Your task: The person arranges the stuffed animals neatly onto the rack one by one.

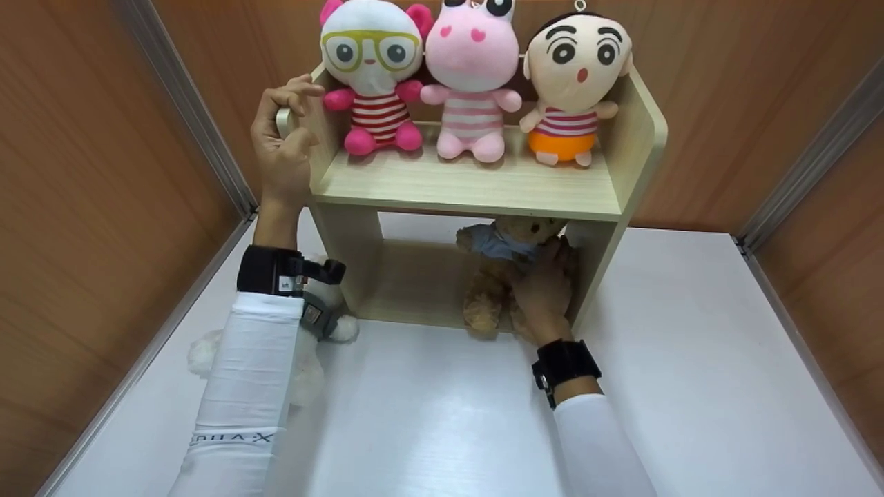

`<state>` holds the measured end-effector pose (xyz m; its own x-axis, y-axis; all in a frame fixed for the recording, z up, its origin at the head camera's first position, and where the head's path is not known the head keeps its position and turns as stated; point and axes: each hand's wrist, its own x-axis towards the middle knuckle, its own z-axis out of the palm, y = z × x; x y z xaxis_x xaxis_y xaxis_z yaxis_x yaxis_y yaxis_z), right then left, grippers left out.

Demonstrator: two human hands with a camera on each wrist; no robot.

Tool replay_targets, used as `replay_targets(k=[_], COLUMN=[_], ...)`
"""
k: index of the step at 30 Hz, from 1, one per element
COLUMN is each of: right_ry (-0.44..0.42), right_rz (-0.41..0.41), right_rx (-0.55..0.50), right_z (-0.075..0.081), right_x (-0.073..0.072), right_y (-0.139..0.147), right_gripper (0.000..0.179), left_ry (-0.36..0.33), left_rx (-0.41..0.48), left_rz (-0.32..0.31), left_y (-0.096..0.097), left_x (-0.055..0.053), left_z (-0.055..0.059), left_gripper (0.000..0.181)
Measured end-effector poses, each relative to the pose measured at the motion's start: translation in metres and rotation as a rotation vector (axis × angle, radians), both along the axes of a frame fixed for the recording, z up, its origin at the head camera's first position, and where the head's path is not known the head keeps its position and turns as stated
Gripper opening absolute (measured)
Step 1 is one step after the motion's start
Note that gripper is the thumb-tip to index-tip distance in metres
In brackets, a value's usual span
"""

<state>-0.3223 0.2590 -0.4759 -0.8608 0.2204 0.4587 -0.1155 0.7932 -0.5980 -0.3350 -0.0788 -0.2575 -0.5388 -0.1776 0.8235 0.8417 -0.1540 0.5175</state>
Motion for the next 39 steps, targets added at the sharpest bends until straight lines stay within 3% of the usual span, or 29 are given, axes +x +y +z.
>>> replay_targets(k=[7, 19, 27, 31, 37, 39], right_ry=[0.044, -0.054, 0.042, 0.18, 0.582, 0.678], right_rz=[-0.011, -0.013, -0.037, -0.064, -0.073, -0.059], right_rx=[0.013, -0.003, -0.066, -0.046, -0.044, -0.074], right_z=[0.002, 0.017, 0.035, 0.041, 0.052, 0.058], right_x=[0.007, 0.023, 0.04, 0.049, 0.057, 0.059], right_y=[-0.002, -0.003, -0.005, -0.008, -0.012, -0.012], right_gripper=[0.081, 0.085, 0.062, 0.048, 0.013, 0.01], left_ry=[-0.006, -0.018, -0.01, -0.021, -0.003, -0.008], left_rx=[-0.001, -0.003, -0.004, -0.002, 0.008, 0.008], left_rz=[0.012, 0.017, 0.019, 0.02, -0.001, -0.003], left_y=[0.0, -0.001, -0.001, 0.001, 0.002, 0.002], left_x=[0.0, 0.0, 0.001, 0.001, 0.001, 0.0], left_z=[0.001, -0.002, -0.001, 0.0, 0.0, 0.0], left_gripper=[0.021, 0.016, 0.021, 0.02, 0.015, 0.014])
